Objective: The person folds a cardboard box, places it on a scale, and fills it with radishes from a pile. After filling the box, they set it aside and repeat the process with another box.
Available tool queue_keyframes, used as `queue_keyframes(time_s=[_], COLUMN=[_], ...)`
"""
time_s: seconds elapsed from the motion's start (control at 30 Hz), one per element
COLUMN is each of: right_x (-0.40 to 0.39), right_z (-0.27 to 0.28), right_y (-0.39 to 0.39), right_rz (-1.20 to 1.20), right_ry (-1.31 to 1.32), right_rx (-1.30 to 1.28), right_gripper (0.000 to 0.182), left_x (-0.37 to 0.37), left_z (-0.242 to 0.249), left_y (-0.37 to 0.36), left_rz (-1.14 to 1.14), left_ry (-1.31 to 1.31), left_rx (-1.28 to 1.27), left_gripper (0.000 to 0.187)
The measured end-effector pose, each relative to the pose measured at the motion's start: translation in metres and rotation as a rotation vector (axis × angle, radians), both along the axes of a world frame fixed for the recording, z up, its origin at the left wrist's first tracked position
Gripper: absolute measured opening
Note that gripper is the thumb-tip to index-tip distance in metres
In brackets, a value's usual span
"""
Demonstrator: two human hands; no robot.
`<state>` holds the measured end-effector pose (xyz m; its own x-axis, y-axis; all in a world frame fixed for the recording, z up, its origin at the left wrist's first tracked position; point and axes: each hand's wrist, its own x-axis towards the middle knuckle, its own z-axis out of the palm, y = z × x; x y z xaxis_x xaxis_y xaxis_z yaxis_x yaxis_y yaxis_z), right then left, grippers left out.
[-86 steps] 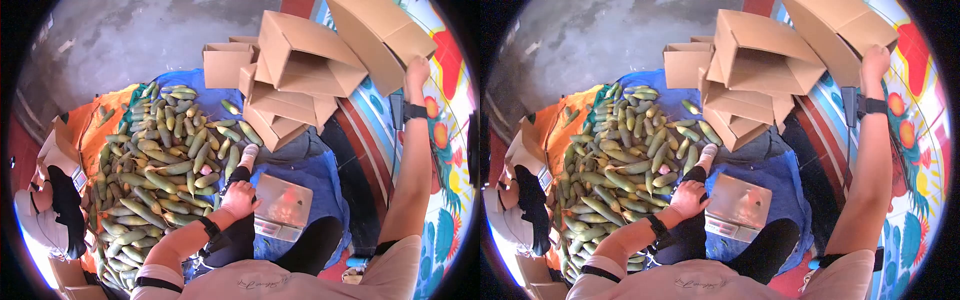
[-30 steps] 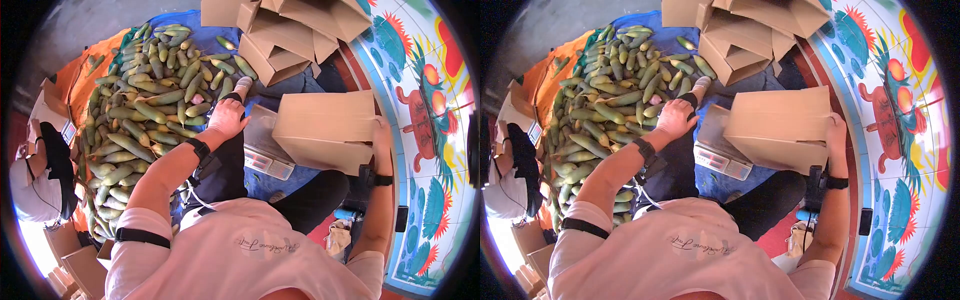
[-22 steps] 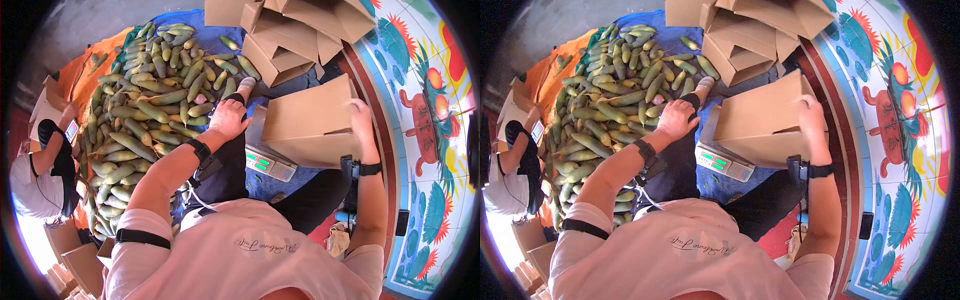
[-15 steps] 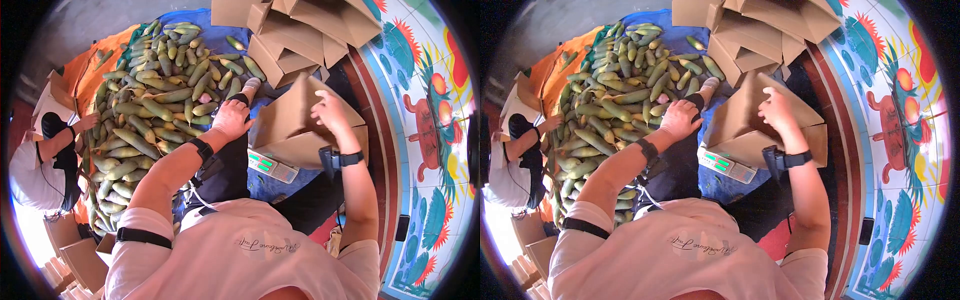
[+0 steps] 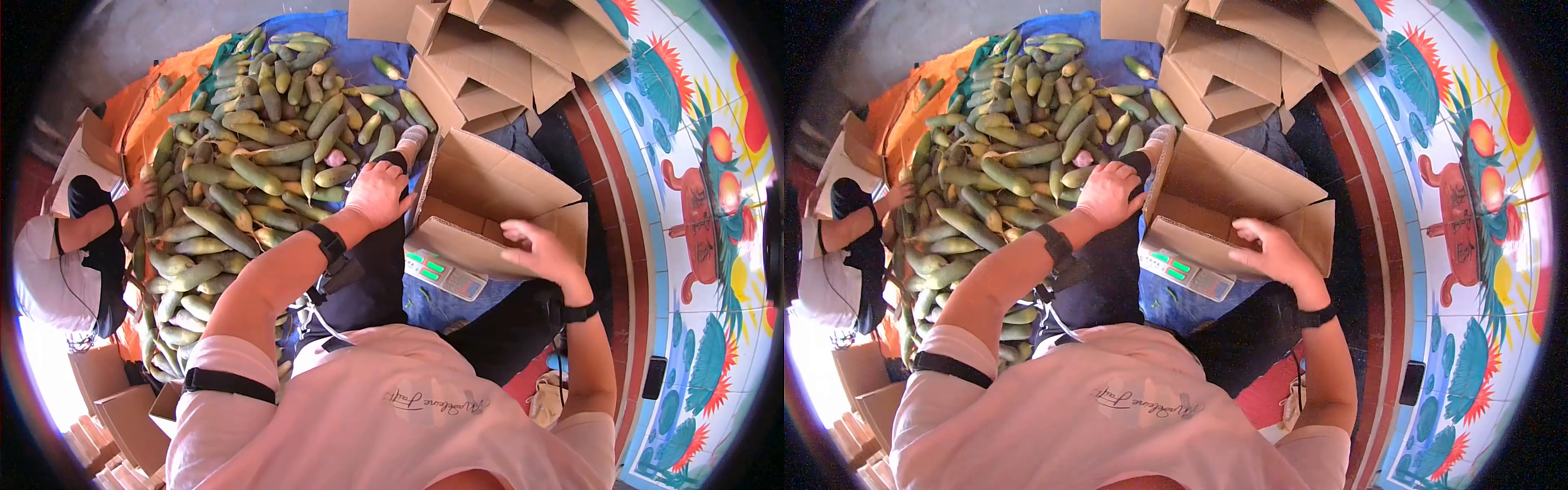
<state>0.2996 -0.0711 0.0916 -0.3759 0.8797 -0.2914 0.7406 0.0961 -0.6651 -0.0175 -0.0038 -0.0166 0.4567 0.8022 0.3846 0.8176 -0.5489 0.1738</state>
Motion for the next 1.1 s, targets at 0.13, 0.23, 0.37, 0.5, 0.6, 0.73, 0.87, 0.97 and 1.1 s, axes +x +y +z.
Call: queue_keyframes(time_s=[0.13, 0.23, 0.37, 0.5, 0.6, 0.73, 0.87, 0.97, 1.1], right_x=[0.022, 0.032, 0.035, 0.042, 0.047, 0.05, 0.054, 0.049, 0.05], right_z=[-0.022, -0.037, -0.034, -0.038, -0.042, -0.053, -0.049, -0.036, -0.03], right_y=[-0.023, -0.028, -0.034, -0.036, -0.037, -0.035, -0.034, -0.041, -0.061], right_rz=[0.111, 0.045, 0.029, 0.012, 0.003, -0.034, -0.081, -0.094, -0.102], right_ry=[-0.277, -0.516, -0.472, -0.502, -0.466, -0.424, -0.454, -0.389, -0.369], right_rx=[0.23, 0.3, 0.404, 0.475, 0.513, 0.55, 0.558, 0.577, 0.711], right_gripper=[0.044, 0.029, 0.018, 0.018, 0.018, 0.017, 0.022, 0.03, 0.043], left_x=[0.003, 0.005, 0.006, 0.009, 0.012, 0.013, 0.017, 0.019, 0.02], left_z=[0.002, -0.002, 0.0, 0.0, 0.0, -0.003, -0.003, -0.003, -0.003], left_y=[0.0, 0.0, -0.001, -0.002, -0.001, -0.001, -0.001, -0.002, -0.005], left_rz=[0.0, 0.0, 0.007, 0.0, 0.016, -0.007, -0.022, -0.025, -0.023], left_ry=[0.032, 0.025, 0.022, 0.019, 0.018, -0.002, -0.004, -0.008, -0.047], left_rx=[-0.086, -0.074, -0.083, -0.059, -0.052, -0.025, -0.031, -0.011, 0.002], left_gripper=[0.03, 0.03, 0.029, 0.029, 0.028, 0.028, 0.027, 0.027, 0.028])
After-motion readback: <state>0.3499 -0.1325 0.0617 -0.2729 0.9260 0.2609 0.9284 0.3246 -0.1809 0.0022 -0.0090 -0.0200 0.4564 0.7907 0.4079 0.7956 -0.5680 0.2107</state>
